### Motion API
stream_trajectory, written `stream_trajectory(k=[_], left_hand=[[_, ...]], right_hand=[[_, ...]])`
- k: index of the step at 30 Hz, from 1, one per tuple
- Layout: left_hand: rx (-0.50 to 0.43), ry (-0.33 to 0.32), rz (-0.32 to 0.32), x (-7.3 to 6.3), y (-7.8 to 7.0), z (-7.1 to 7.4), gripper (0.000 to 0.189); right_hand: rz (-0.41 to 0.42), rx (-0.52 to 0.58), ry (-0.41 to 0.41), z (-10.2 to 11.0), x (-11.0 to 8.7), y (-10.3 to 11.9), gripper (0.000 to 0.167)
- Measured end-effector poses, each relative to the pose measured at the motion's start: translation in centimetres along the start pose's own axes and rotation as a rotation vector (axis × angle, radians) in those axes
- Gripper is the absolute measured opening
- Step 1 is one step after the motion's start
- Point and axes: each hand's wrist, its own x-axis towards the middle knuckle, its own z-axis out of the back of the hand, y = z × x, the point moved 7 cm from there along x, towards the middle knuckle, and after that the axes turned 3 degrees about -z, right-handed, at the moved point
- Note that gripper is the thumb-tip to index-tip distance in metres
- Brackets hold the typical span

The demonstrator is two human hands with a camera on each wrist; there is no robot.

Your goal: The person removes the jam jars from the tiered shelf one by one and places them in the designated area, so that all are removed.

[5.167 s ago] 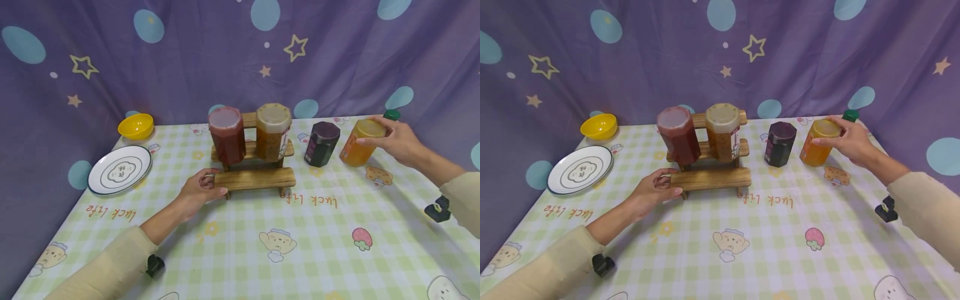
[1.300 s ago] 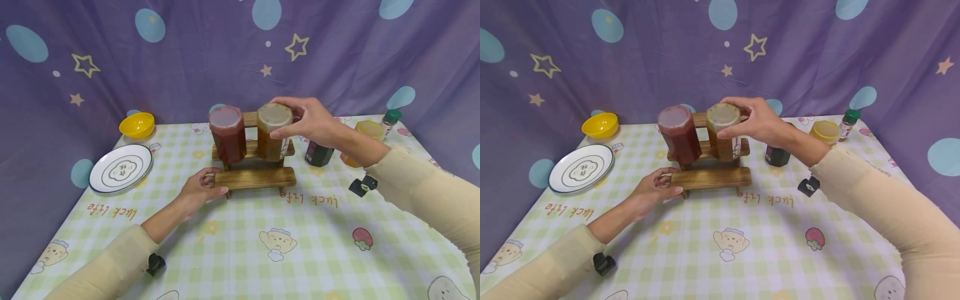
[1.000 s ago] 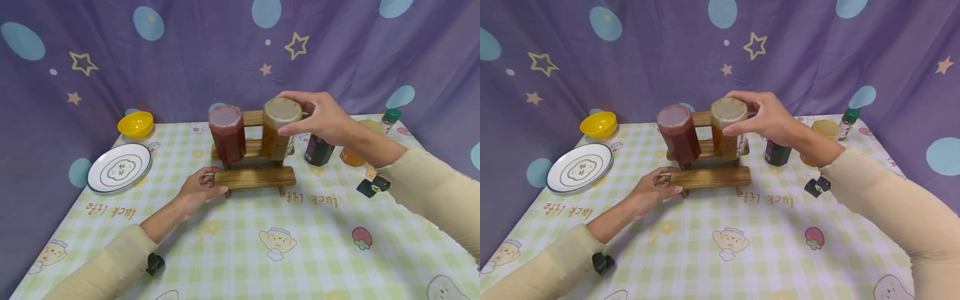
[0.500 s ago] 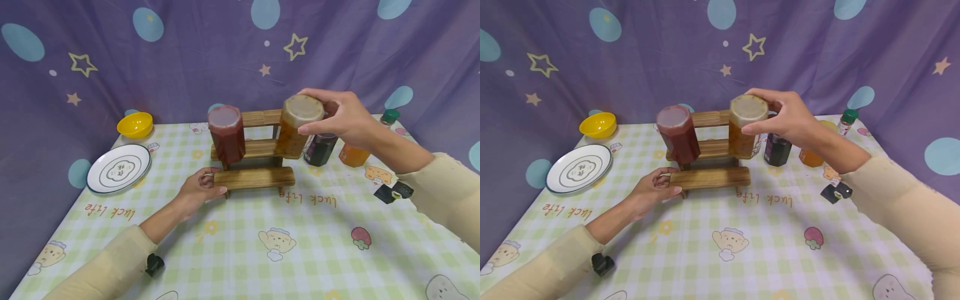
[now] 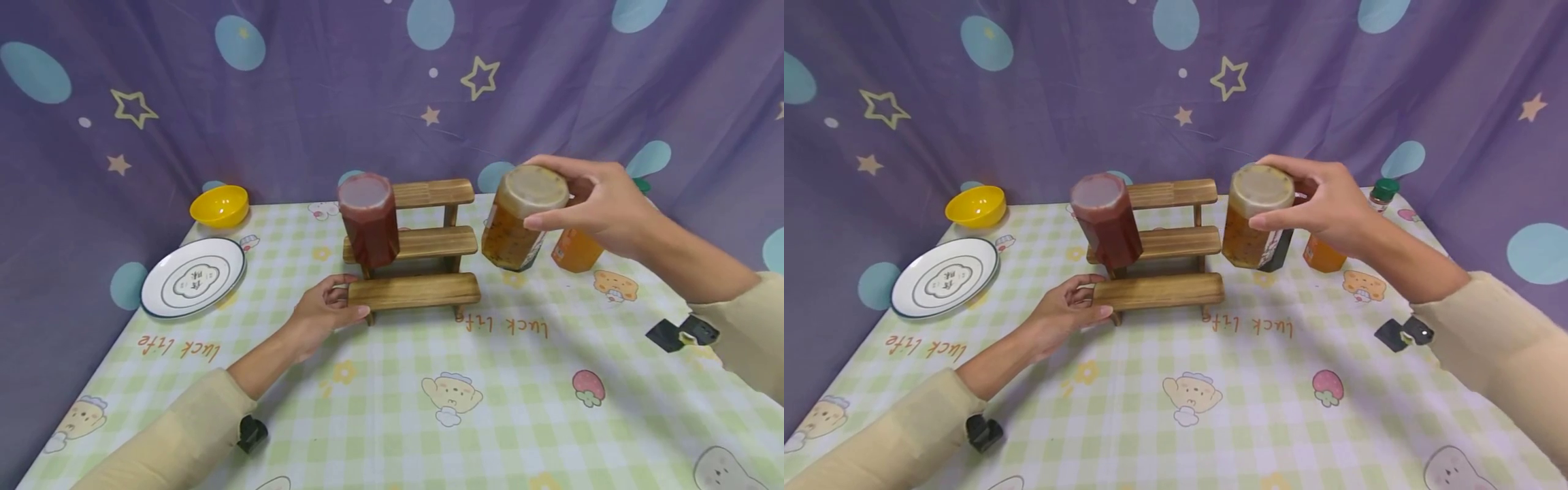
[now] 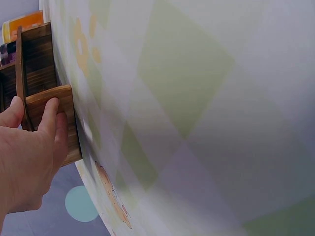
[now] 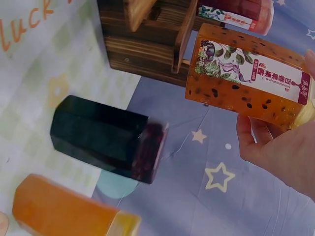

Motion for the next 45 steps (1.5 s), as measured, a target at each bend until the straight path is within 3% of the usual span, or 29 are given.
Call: stream_trajectory(k=[15, 24, 31, 35, 39, 45], left_hand=[[0.018, -0.005, 0.009, -0.1, 0.1, 0.1, 0.062], [0.015, -0.003, 0.01, -0.1, 0.1, 0.0, 0.062], [0.024, 0.005, 0.011, -0.2, 0.1, -0.1, 0.062], [0.029, 0.002, 0.024, -0.3, 0.2, -0.1, 0.063], [0.028, 0.005, 0.031, -0.3, 0.3, -0.2, 0.064], [0.017, -0.006, 0.013, -0.2, -0.1, -0.1, 0.063]], right_hand=[[-0.035, -0.085, -0.042, 1.9, -1.6, -1.8, 0.06], [-0.111, -0.152, -0.056, 2.5, -2.8, -4.7, 0.063], [-0.146, -0.108, -0.045, 2.1, -3.7, -7.7, 0.066], [-0.183, -0.14, -0.059, 1.9, -4.1, -9.3, 0.067], [-0.204, -0.178, -0.06, 1.8, -4.4, -10.4, 0.07], [-0.226, -0.151, -0.053, 1.3, -4.4, -11.4, 0.073]])
